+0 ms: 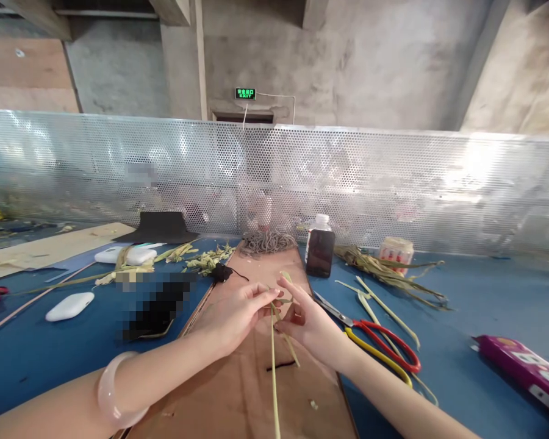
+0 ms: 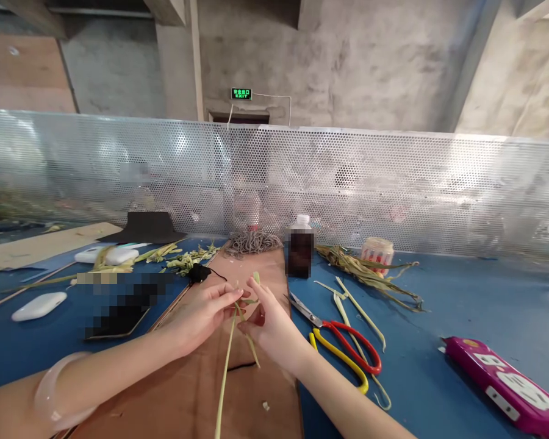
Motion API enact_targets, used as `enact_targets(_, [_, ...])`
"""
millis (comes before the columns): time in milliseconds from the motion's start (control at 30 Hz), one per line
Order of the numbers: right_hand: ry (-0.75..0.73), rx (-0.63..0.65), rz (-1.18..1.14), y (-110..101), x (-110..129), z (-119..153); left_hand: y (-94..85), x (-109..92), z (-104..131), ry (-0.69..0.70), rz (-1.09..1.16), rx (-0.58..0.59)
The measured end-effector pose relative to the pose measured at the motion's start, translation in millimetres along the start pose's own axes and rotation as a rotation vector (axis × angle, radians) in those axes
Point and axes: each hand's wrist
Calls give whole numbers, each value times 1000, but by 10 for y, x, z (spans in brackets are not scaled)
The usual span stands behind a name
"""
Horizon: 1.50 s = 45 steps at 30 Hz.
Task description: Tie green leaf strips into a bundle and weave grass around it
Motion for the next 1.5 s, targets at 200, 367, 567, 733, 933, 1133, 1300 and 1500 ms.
enact_targets(200, [-15,-27,122,11,57,-5,23,-1,2,-6,46,15])
enact_targets(367, [-12,-62,182,33,106,-10,9,15,-11,10,68,9])
enact_targets(567, [-1,-79,219,49,163,-19,-20,39,-2,1,-22,13])
enact_targets(733, [5,-80,290,48,138,-7,-13,48,9,-1,-74,-24])
enact_targets(933, [-46,-78,324,61,122,-13,20,21,17,-17,-1,31])
enact_targets(1133, [-78,-84,299,56,89,-18,-5,48,6,-12,-65,13])
enact_targets(1300, [-28,-138,180,41,82,-23,-32,52,5,2,-64,32])
enact_targets(1500, [61,-185,-11,23,157,-57,-30,56,6,22,-77,8])
Point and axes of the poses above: each hand's wrist, its own z-axis away from the middle knuckle, its own y-axis out of the palm, x = y × z, and after that the axes turned 11 degrees about -z, right-handed
